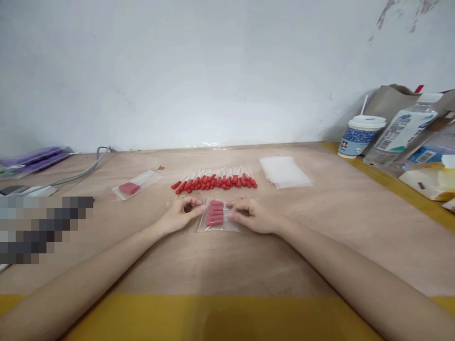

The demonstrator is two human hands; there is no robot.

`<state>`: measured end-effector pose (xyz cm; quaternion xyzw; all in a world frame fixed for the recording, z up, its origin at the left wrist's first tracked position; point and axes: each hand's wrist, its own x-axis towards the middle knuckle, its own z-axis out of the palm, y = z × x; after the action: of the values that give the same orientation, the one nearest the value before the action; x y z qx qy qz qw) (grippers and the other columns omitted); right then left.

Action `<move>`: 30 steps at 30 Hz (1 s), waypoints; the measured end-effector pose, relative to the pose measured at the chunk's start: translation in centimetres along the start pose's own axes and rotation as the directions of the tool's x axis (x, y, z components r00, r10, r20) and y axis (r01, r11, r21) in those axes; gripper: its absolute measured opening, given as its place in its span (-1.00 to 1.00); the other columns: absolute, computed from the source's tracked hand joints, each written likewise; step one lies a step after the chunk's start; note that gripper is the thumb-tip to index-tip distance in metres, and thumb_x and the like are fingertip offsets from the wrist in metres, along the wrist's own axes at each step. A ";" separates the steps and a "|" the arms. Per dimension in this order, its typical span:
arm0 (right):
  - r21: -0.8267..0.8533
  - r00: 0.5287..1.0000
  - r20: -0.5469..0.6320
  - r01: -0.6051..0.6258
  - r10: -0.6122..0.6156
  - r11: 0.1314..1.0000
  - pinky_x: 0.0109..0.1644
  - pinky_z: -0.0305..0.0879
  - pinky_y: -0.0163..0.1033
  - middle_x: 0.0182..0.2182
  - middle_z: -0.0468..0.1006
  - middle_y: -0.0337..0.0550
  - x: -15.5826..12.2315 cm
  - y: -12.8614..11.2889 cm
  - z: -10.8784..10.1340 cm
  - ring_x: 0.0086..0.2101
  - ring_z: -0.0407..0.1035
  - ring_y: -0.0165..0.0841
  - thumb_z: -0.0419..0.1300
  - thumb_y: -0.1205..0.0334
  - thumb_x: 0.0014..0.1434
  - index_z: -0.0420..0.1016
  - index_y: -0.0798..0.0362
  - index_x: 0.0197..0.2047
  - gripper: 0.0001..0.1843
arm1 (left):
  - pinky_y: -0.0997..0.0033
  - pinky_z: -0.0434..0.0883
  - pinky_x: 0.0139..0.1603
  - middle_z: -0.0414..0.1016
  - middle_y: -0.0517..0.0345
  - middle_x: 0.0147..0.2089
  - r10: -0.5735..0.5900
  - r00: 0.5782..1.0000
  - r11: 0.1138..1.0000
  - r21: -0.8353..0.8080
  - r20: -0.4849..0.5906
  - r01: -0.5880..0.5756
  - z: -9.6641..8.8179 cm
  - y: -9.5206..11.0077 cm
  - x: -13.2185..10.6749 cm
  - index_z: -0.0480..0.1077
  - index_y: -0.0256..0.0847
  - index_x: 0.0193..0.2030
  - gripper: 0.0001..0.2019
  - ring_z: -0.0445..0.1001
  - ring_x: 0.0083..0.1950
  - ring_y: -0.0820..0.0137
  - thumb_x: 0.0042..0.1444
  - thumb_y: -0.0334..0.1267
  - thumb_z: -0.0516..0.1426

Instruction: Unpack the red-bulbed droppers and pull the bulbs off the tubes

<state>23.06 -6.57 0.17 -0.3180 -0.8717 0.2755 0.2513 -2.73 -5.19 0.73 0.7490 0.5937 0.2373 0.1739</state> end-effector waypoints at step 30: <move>-0.465 0.960 -0.146 0.146 -0.238 0.873 0.00 0.04 -0.07 -0.24 0.49 -0.15 4.5 -2.9 1.5 -0.19 0.29 -0.34 0.01 0.21 0.22 0.48 -0.03 -0.16 -0.76 | 0.44 0.46 -0.35 0.46 0.29 -0.59 -0.146 0.909 0.515 -0.754 0.391 0.407 -0.5 1.8 1.2 0.12 -0.24 -0.36 -0.46 0.49 -0.50 0.49 -0.40 -0.43 0.39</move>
<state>17.92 -5.77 2.16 -0.3047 -0.9094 0.0070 0.2829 -1.40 -4.49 2.28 0.5004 0.4957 0.3469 0.6193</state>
